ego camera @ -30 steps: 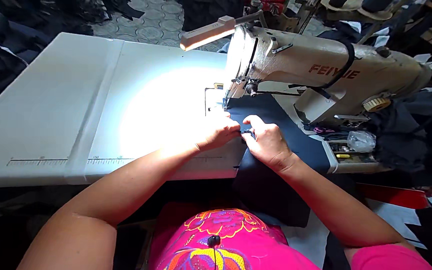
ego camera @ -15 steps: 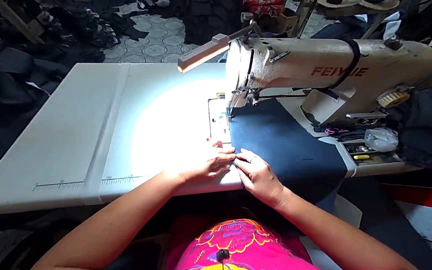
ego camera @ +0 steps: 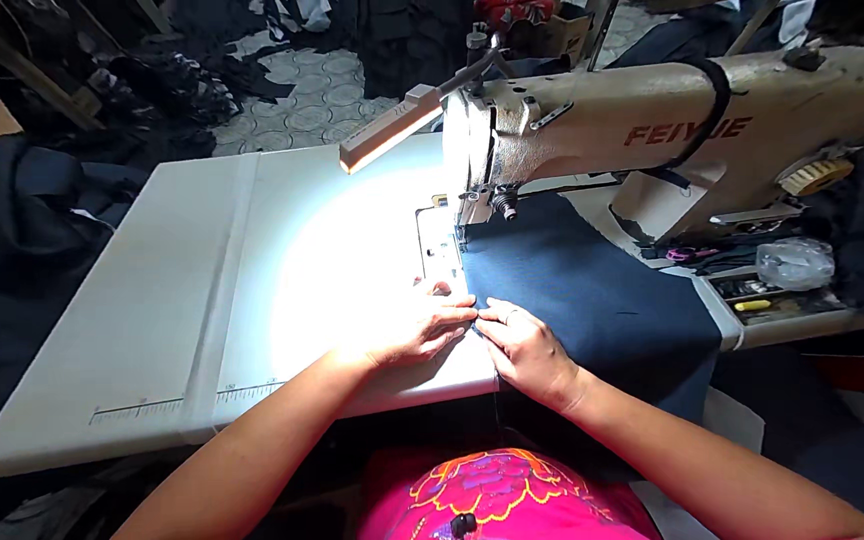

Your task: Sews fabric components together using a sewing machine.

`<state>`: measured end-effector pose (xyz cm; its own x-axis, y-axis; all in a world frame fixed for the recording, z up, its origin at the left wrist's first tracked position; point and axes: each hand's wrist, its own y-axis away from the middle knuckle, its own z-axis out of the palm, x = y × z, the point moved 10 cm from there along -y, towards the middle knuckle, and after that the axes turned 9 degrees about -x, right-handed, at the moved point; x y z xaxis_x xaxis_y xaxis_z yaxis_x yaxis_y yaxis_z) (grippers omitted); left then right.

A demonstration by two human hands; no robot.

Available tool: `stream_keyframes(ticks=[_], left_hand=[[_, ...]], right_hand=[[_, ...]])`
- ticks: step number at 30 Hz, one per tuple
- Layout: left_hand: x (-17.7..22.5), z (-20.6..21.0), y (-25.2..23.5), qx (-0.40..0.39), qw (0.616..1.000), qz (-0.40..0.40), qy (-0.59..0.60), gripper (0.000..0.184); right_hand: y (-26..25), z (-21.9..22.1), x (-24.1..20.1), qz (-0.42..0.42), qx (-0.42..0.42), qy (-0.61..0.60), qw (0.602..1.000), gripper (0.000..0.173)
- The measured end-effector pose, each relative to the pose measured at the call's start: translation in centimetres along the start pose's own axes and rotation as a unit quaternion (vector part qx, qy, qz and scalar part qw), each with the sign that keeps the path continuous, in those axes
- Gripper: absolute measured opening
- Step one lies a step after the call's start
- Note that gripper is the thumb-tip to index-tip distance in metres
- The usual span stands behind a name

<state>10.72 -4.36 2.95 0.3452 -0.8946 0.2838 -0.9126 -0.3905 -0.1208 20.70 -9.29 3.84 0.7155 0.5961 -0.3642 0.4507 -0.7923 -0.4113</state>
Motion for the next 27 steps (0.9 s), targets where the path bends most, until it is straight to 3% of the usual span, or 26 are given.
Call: stream_keyframes(ticks=[8,17,27], left_hand=[[-1.8,-0.6,-1.1,0.008,1.0,-0.024,-0.006,0.039],[-0.5,-1.0,-0.8,0.013,0.999,-0.013,-0.043,0.039],[-4.8,-1.8,-2.5,0.012,0.999,-0.033,-0.014,0.039]], right_hand=[[-2.2,0.1,1.4,-0.019,-0.005,0.016,1.0,0.021],[-2.6,0.1,1.7,-0.035,-0.008,0.026,0.999,0.024],[-5.6,0.6,4.3,-0.038,-0.033,0.027,0.998,0.022]])
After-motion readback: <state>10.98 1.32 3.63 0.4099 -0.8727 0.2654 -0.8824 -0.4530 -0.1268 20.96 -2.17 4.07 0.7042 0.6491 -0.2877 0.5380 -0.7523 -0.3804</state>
